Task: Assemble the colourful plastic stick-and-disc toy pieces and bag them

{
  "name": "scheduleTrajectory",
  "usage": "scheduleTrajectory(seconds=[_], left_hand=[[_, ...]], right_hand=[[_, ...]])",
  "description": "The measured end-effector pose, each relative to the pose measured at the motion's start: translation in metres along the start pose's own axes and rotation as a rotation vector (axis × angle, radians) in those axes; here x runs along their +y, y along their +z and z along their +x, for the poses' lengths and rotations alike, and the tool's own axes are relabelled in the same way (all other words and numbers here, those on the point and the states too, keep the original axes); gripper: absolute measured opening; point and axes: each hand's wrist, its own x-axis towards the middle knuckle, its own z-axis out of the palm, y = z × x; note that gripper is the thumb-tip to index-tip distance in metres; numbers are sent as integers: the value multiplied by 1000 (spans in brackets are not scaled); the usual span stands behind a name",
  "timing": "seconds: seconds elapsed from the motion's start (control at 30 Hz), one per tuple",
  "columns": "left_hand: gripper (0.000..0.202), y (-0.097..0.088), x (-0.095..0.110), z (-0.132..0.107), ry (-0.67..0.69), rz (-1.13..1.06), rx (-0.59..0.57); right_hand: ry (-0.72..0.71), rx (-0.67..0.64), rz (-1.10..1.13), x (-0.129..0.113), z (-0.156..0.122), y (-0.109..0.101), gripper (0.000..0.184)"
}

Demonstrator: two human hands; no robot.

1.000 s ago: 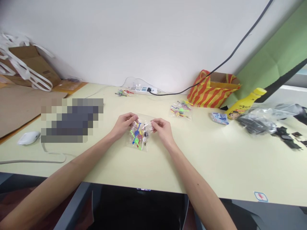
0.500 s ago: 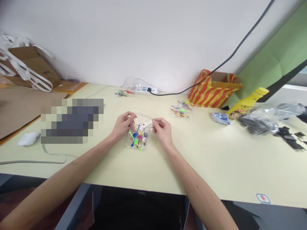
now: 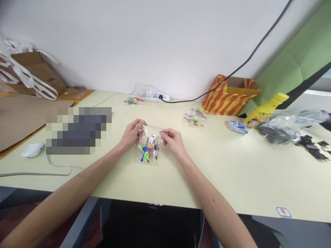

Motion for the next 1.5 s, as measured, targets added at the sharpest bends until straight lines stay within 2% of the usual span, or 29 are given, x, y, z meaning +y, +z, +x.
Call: scheduleTrajectory(seconds=[0.1, 0.23, 0.3, 0.4, 0.5, 0.63, 0.77, 0.93, 1.1, 1.23, 1.5], left_hand=[[38, 2, -1, 0, 44, 23, -19], [41, 2, -3, 2, 82, -32, 11], [44, 1, -3, 4, 49, -97, -18], [50, -1, -6, 5, -48, -146, -121], [48, -2, -9, 6, -95, -146, -168], [45, -3, -10, 5, -101, -155, -141], [45, -3, -6, 3, -50, -129, -159], [37, -2, -7, 3, 1, -97, -107], [35, -3, -5, 3, 35, -95, -115], [29, -2, -3, 2, 36, -103, -105], [30, -3, -6, 4, 64, -110, -94]], right_hand=[[-10, 2, -5, 1, 0, -1, 32], [-16, 31, -15, 1, 0, -1, 33], [-21, 42, -15, 0, 0, -2, 33], [-46, 76, -14, -1, 1, -4, 33], [-66, 102, -31, -1, 1, -8, 34], [-93, 96, -39, -2, 1, -10, 36], [-100, 70, -33, -4, 0, -8, 36], [-132, 43, -34, -4, 0, -7, 32], [-143, 44, -53, -3, -1, -8, 34], [-162, 45, -70, -4, -2, -8, 27], [-216, 48, -92, -2, -1, -8, 26]])
